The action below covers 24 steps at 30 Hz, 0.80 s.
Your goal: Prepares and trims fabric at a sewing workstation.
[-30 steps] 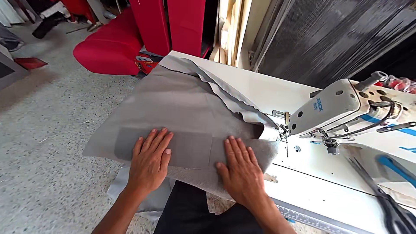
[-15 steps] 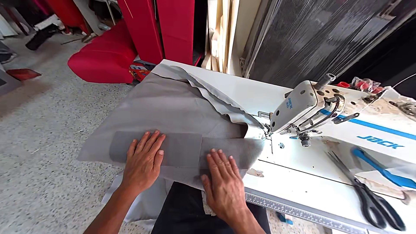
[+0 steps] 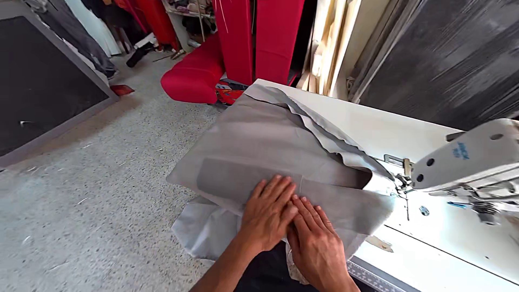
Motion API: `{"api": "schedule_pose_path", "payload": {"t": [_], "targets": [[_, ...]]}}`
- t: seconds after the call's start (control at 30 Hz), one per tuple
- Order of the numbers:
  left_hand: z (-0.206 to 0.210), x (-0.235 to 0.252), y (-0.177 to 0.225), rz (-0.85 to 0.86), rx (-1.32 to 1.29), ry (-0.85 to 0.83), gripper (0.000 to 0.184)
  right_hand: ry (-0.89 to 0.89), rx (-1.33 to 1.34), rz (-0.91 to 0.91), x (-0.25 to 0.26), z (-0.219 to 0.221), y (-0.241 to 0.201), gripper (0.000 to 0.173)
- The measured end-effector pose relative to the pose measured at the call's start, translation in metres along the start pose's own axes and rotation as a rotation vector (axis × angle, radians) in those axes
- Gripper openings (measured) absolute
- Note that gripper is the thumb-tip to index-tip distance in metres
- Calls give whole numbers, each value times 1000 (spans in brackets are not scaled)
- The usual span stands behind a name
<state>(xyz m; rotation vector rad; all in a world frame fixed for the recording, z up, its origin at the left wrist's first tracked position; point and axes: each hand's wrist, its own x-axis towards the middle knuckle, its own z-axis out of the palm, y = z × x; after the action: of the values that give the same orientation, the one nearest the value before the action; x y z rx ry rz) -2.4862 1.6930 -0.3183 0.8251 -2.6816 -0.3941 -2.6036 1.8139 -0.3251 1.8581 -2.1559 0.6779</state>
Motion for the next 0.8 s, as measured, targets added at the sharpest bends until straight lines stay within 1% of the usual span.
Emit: {"api": "schedule_pose_path", "payload": {"t": [0.07,0.2,0.27,0.37,0.43,0.47,0.57,0.67,0.8], "targets": [[-8,-11,-32,-62,98,76,62,-15,7,5,0,0,2,47],[-33,-27,-100,-200,177,144,65,-20,10,-1,-1,-1,4,47],[-47,-29,-130,-273,189,133,67,-15,7,6,-2,-2,5,47],[-76,-28,-158,-415,146,77,67,-7,12,0,-3,-3,4,48],[-93,-25,-162,-474,71,89,62,-9,14,-7,-3,-3,3,48],[-97,-23,-160,-470,48,111,61,-12,15,-4,-3,-2,2,48],[-92,-15,-151,-336,42,157,61,-56,19,24,-3,-4,-1,47],[-78,-6,-146,-208,68,119,59,-106,40,65,0,-7,-4,48],[-70,2,-140,-155,62,119,53,-167,98,95,6,-14,-8,46]]}}
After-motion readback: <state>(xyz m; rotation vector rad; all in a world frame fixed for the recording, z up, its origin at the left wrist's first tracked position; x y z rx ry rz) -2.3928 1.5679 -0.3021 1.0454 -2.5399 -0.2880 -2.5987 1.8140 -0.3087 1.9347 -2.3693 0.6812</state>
